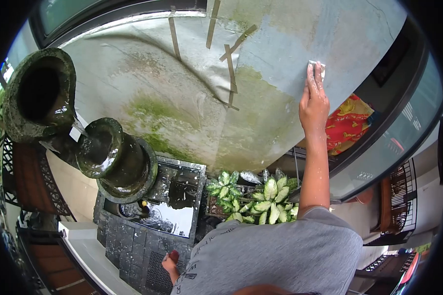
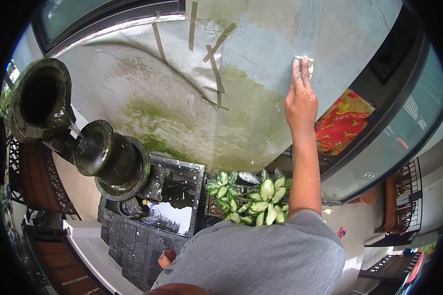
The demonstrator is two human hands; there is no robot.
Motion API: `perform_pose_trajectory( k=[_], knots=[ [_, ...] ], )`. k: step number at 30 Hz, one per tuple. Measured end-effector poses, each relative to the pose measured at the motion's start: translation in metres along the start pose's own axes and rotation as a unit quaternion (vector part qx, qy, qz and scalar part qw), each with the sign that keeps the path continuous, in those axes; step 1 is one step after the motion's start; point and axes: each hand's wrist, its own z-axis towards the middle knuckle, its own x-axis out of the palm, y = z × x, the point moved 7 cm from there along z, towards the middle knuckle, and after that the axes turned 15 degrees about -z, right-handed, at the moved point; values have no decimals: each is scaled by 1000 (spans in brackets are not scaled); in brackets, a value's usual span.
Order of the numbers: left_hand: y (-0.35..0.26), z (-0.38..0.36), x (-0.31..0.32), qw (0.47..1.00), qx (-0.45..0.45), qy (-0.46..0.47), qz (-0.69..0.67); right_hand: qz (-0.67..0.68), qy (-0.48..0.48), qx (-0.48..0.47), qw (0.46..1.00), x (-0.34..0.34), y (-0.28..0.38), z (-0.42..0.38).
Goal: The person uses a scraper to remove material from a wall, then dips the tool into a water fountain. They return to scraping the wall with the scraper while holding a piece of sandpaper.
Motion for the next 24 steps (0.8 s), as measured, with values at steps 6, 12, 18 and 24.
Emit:
perform_pose_trajectory(
  k=[6,12,18,24],
  knots=[
    [64,-13,1,979,-183,-45,-80,-3,-81,-50,995,-25,23,65],
    [81,19,16,954,-177,22,-240,-5,-84,-64,994,-35,19,73],
    [87,8,12,945,-167,32,-280,1,-14,-25,1000,7,1,-15],
    [54,-13,5,938,178,95,281,-2,-96,-68,993,-16,17,60]
  ],
)
